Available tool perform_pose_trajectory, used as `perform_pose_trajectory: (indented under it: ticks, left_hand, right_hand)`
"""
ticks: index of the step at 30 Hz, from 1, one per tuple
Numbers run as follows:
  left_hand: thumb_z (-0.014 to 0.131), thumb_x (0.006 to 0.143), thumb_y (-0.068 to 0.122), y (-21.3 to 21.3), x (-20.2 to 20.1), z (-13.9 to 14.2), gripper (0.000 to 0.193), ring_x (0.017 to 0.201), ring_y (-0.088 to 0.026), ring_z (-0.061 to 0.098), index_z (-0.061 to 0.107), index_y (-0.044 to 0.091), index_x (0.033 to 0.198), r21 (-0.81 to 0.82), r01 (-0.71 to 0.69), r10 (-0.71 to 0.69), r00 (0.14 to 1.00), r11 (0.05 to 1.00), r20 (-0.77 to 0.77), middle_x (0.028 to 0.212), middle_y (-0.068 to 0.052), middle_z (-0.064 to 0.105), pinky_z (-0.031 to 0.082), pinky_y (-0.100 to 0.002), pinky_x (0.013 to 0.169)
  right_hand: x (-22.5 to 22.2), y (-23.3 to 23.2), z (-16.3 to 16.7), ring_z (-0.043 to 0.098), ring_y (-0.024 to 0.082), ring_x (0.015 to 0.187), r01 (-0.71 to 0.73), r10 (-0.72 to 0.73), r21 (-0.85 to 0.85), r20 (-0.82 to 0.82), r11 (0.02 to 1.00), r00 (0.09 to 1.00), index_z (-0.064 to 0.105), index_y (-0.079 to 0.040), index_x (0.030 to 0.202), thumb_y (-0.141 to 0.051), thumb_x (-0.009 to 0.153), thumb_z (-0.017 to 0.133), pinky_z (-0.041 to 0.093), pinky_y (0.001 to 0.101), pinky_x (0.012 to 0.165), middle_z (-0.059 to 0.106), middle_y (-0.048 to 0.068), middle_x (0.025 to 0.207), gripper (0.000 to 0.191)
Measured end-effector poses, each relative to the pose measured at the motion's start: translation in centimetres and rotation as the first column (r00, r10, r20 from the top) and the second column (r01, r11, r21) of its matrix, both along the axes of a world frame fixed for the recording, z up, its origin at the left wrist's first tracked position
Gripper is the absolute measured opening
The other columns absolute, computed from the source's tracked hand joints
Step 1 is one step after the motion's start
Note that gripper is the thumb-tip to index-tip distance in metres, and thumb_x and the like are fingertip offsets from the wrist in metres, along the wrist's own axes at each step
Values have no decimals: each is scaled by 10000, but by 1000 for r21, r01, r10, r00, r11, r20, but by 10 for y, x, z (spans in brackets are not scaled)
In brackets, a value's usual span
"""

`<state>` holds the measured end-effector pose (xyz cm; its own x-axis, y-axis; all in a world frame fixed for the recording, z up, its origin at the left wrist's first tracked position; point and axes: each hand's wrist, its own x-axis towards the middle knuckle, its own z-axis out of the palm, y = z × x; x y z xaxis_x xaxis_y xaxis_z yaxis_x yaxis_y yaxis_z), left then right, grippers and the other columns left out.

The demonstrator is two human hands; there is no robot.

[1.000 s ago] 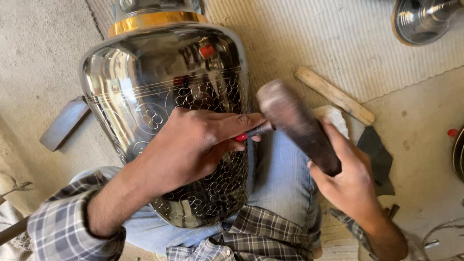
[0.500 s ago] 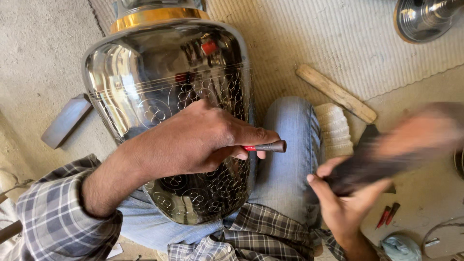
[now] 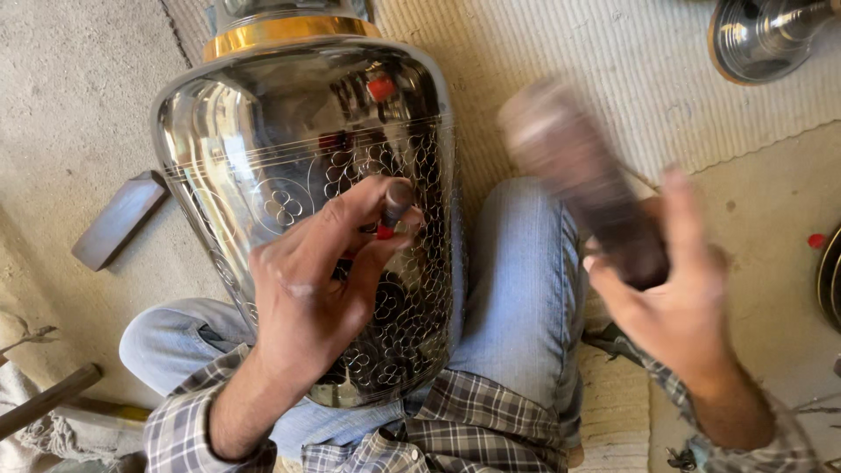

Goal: The person sits on the floor with a large engraved brass vase between the legs, holds a small punch against the etched pattern, and repeatedly strikes the punch with a wooden mallet to chase the decorative design, repositioning the punch across the vase surface. Earlier, a whetstone-like block is held on a cloth while the punch is worked against it.

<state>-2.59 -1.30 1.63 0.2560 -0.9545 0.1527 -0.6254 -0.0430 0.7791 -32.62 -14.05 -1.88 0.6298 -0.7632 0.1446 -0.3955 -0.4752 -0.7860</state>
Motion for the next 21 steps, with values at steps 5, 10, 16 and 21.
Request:
perform_pose_trajectory:
  ticks: [5, 10, 16, 21]
  left_hand:
    - [743, 992, 52, -2, 0, 5, 436, 976, -142, 799, 595, 116, 1397, -3, 27, -26, 997, 1000, 72, 1185, 0, 784, 669, -288, 765]
    - [739, 1020, 28, 8, -10, -7, 395, 910, -105, 799, 600, 103, 1382, -43, -80, 83, 994, 996, 72, 1160, 1, 784, 650, -244, 676]
    - [745, 1008, -32, 25, -26, -26, 301, 685, -48, 717, 615, 20, 1274, -171, -263, 275, 960, 949, 49, 1051, -69, 781, 576, -194, 523]
    - [796, 915, -71, 31, -37, -36, 342, 609, -69, 632, 569, 27, 1152, -283, -398, 409, 912, 873, -21, 887, -107, 712, 530, -212, 460]
  right_hand:
    - [24, -36, 36, 647, 192, 732, -196, 196, -5, 21, 981, 980, 348, -183, 1604, 82, 908, 712, 603, 306, 650, 611, 107, 943, 828]
    - [44, -61, 53, 647, 151, 695, -394, 376, -80, -172, 916, 910, 197, -196, 1624, 86, 858, 697, 571, 306, 632, 628, 65, 934, 958]
    - [77, -72, 92, 570, 149, 602, -495, 438, -40, -407, 868, 802, 276, -217, 1610, -13, 858, 728, 527, 287, 549, 607, 12, 844, 901]
    - [91, -79, 126, 605, 135, 591, -642, 499, -116, -531, 758, 685, 286, -221, 1627, 28, 777, 720, 552, 289, 527, 650, 37, 890, 987]
